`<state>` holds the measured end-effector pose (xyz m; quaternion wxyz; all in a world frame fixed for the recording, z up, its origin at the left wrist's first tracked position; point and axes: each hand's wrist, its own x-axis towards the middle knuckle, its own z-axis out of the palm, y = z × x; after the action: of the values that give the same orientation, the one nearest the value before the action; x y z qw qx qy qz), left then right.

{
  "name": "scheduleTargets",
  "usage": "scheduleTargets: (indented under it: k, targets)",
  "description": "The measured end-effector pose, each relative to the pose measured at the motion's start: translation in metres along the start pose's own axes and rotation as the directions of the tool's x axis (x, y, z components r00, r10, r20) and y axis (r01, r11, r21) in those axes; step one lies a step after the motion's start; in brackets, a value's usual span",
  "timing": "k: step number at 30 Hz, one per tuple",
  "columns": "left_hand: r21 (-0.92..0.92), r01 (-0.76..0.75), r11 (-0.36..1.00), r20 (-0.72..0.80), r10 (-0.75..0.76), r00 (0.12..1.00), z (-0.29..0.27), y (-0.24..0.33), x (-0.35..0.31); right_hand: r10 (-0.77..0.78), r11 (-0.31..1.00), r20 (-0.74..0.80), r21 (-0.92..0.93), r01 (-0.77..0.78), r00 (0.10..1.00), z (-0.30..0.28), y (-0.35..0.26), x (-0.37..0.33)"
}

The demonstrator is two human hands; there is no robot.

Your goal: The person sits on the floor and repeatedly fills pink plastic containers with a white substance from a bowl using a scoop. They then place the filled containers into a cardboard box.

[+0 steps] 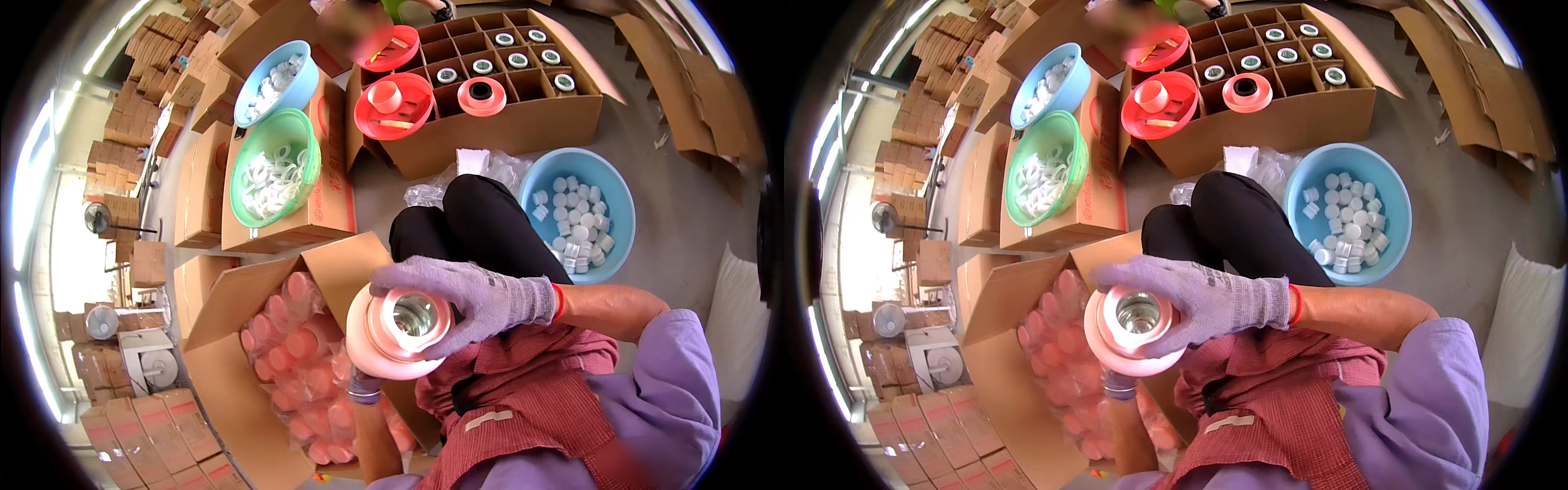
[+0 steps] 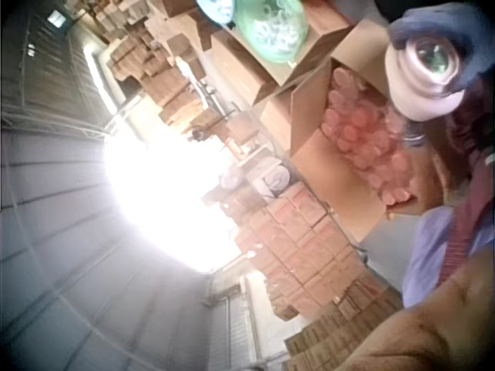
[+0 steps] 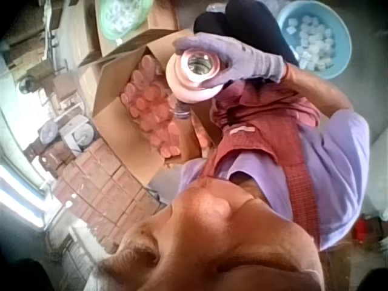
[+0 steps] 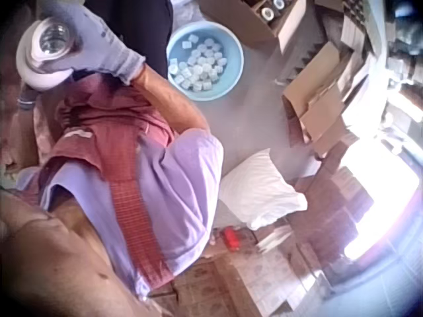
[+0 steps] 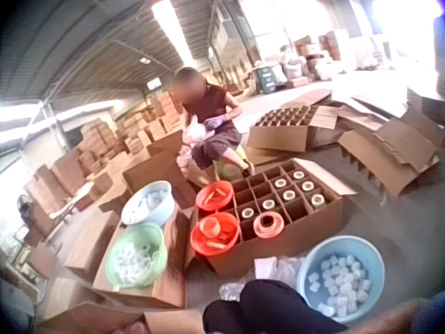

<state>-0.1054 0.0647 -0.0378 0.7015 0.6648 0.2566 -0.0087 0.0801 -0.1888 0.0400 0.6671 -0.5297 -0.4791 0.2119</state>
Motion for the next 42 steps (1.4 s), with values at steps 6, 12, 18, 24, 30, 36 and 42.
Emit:
scheduleTargets:
  k: [6,12,18,24,30,36,42]
  targets:
    - [-0.035,0.022,0.999,0.036,-0.021,0.999,0.012,0.015,0.016,-0.062,0.997,-0.179,-0.064,0.052,0.982,0.012,0.000,0.007]
    - [0.244,-0.050,0.968,0.201,0.000,0.980,0.021,0.077,0.048,-0.375,0.884,-0.267,-0.391,0.256,0.888,0.009,0.020,-0.034]
    - [0.596,-0.521,0.611,0.636,0.036,0.771,0.069,0.169,0.088,-0.080,0.967,0.004,-0.243,0.079,0.997,-0.049,0.029,-0.114]
    - [0.574,-0.644,0.505,0.776,-0.084,0.625,0.142,0.128,0.089,-0.025,0.585,-0.368,-0.759,-0.285,0.929,-0.201,0.102,-0.025]
    - [0.622,-0.546,0.561,0.691,-0.065,0.720,0.154,0.138,0.090,0.434,-0.269,-0.446,-0.893,-0.360,0.783,-0.353,0.258,0.017]
    - [0.394,-0.430,0.813,0.159,0.400,0.903,0.150,0.127,0.114,0.152,0.303,-0.314,-0.888,-0.347,0.937,-0.325,0.225,0.019]
    - [-0.310,-0.171,0.935,0.245,0.252,0.936,0.185,0.127,0.156,-0.169,0.675,-0.235,-0.735,-0.061,0.957,-0.148,0.059,0.047]
